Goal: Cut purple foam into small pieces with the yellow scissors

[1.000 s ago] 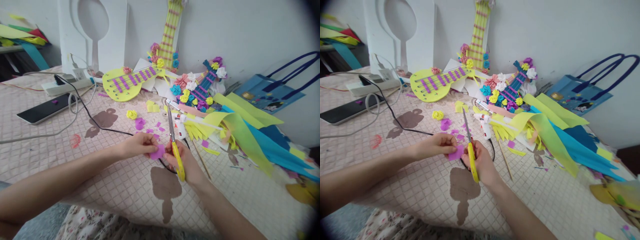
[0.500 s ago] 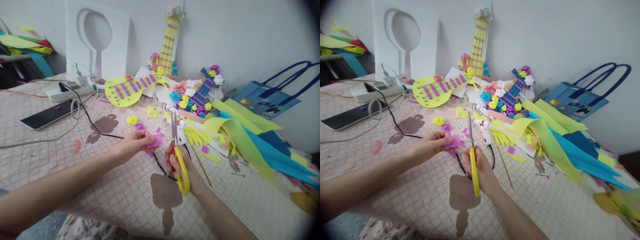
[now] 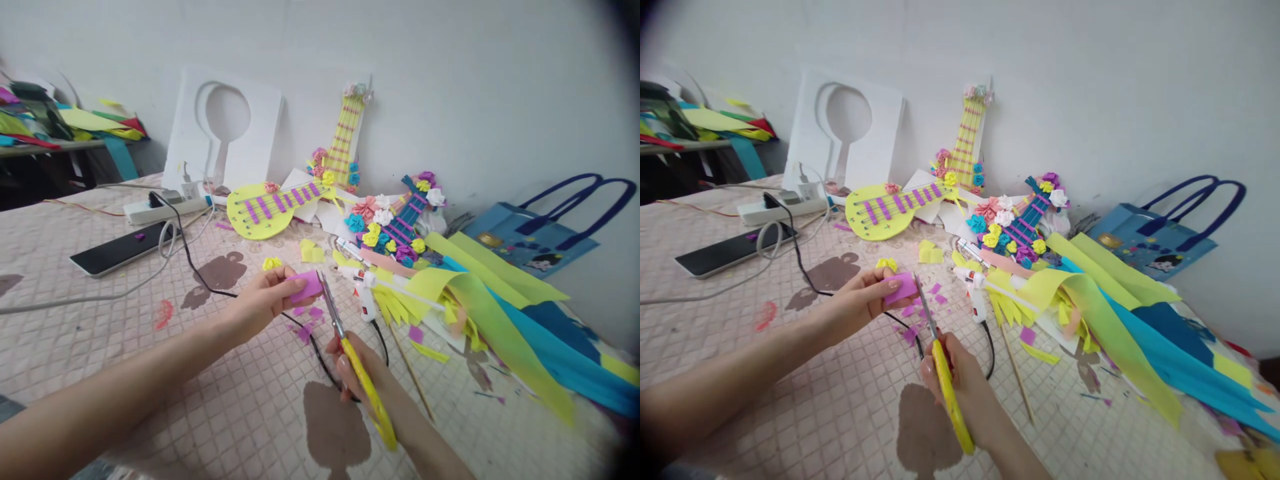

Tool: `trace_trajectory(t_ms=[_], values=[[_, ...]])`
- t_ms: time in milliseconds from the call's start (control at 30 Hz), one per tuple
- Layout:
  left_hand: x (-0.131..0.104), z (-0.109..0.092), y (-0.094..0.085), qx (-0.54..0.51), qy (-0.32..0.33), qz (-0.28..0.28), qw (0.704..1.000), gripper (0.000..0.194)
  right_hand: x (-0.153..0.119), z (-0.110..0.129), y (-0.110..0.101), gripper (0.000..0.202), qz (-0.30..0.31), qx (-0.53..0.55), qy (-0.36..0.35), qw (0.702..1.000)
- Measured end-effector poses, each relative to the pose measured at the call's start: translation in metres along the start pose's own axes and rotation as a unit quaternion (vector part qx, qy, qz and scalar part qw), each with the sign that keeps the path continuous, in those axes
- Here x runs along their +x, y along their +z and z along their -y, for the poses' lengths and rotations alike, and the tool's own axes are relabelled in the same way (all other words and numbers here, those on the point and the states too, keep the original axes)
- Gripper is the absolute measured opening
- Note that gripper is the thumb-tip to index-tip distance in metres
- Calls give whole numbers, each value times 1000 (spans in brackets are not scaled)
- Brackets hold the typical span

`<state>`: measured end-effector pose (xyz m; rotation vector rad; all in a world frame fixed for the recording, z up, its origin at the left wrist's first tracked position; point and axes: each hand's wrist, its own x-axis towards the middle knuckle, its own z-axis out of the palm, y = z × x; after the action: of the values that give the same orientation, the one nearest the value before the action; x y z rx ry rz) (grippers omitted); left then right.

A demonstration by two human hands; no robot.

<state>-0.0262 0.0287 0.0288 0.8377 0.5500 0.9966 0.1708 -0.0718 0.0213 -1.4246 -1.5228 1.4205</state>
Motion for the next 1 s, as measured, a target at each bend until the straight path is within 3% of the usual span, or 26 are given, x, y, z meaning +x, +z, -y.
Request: trace_trajectory(t_ms=[300,767,1000], values=[[-2,3,0,44,21,-8,999,29,2,-12,0,40,-20,-36,-16,999],[0,6,-2,77,42,-12,996,28,7,-20,3,60,-25,-31,-3,999],[2,6,-5,74,41,-13,996,29,9,-19,6,71,-45,-29,36,998]])
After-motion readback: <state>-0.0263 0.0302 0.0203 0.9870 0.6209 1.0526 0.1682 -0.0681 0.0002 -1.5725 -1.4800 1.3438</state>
